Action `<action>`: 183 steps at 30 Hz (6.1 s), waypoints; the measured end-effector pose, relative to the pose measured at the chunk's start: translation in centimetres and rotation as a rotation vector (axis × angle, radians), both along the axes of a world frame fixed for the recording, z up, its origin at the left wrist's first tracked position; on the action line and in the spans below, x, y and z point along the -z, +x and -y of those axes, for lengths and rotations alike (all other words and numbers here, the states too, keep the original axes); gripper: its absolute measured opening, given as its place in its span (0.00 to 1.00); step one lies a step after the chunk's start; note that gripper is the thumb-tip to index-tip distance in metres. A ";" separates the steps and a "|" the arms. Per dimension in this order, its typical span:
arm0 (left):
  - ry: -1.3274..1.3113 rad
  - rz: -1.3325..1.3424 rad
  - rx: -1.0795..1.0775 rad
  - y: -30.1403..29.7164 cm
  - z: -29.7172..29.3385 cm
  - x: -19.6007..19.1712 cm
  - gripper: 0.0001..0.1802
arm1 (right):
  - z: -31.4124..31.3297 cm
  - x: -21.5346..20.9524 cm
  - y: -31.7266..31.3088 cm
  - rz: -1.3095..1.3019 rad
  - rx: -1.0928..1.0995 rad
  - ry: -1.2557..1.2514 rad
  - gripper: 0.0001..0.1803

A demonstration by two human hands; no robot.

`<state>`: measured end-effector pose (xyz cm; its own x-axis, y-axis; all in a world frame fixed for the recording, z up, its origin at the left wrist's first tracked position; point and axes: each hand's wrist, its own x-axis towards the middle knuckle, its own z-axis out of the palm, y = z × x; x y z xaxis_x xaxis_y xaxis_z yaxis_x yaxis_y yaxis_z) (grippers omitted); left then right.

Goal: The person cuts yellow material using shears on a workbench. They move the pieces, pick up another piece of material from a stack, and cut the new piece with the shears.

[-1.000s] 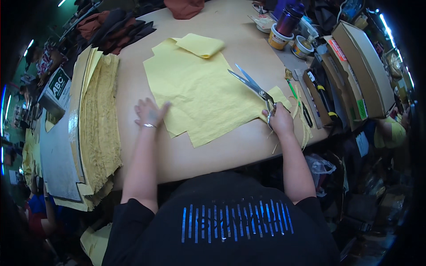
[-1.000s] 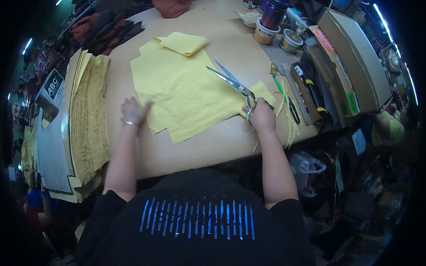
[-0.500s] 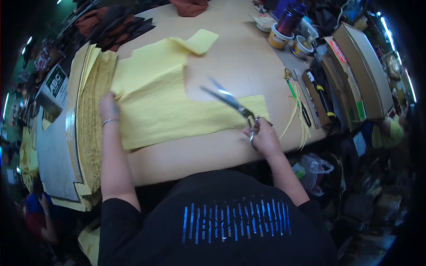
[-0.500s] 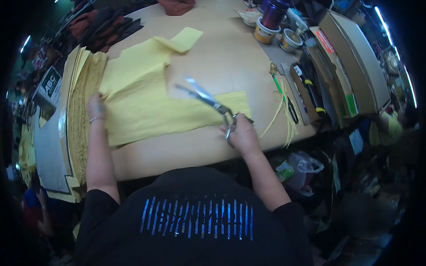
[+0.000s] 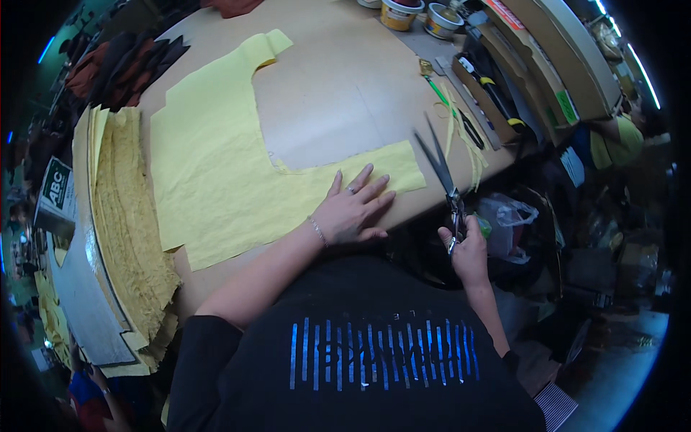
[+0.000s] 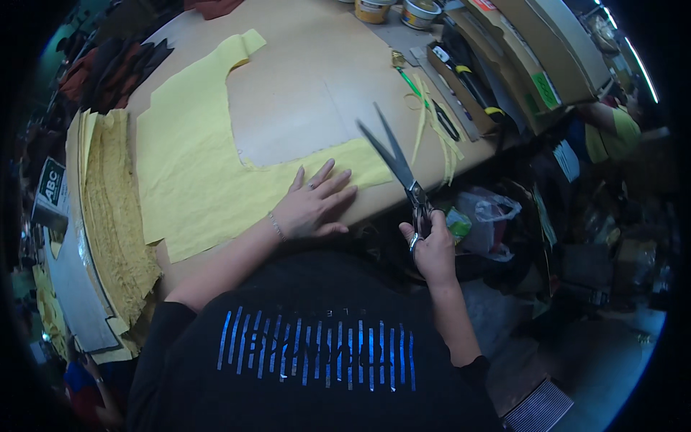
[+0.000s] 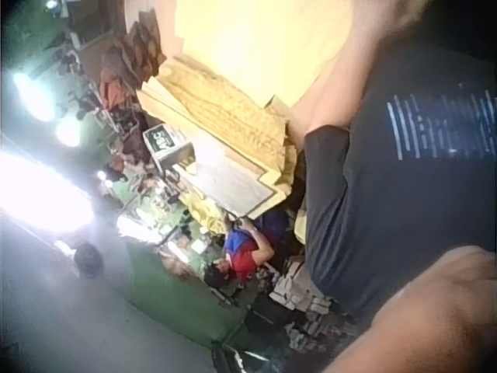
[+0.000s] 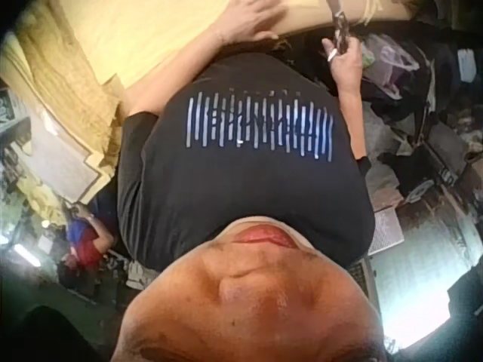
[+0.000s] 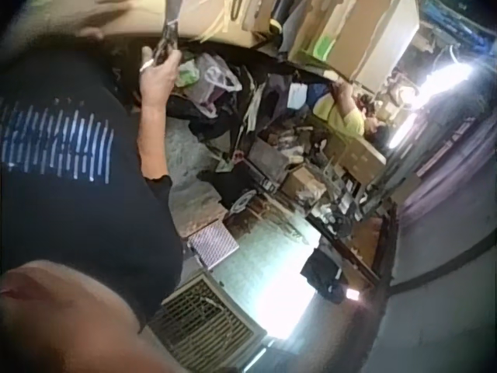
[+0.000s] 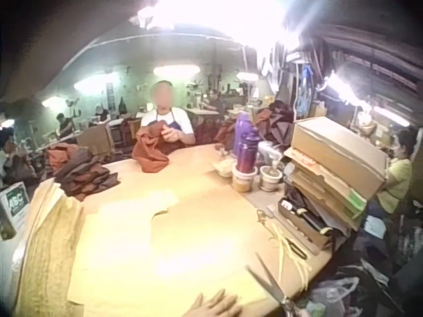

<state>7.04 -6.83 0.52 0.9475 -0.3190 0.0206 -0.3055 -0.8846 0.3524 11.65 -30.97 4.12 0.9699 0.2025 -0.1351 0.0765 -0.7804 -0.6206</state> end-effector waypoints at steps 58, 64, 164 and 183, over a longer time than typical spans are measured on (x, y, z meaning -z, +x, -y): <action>-0.017 0.221 0.007 2.9 2.1 2.9 0.20 | 4.3 2.6 -4.1 -0.706 -0.200 0.251 0.38; -0.011 0.183 0.011 2.7 2.2 2.6 0.21 | 3.8 1.8 -4.1 -0.711 -0.152 0.274 0.37; 0.168 -0.155 -1.105 0.4 -19.5 1.4 0.35 | -5.1 0.7 7.3 0.166 -0.102 -0.151 0.25; 0.026 0.677 -0.853 3.0 -28.9 2.9 0.16 | -6.4 -0.6 -2.9 -0.683 -0.267 0.043 0.14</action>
<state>10.00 22.07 -2.39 0.6519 0.4299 0.6247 0.2886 -0.9024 0.3199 8.73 -24.53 4.67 0.5893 0.4383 -0.6787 -0.1544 -0.7634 -0.6272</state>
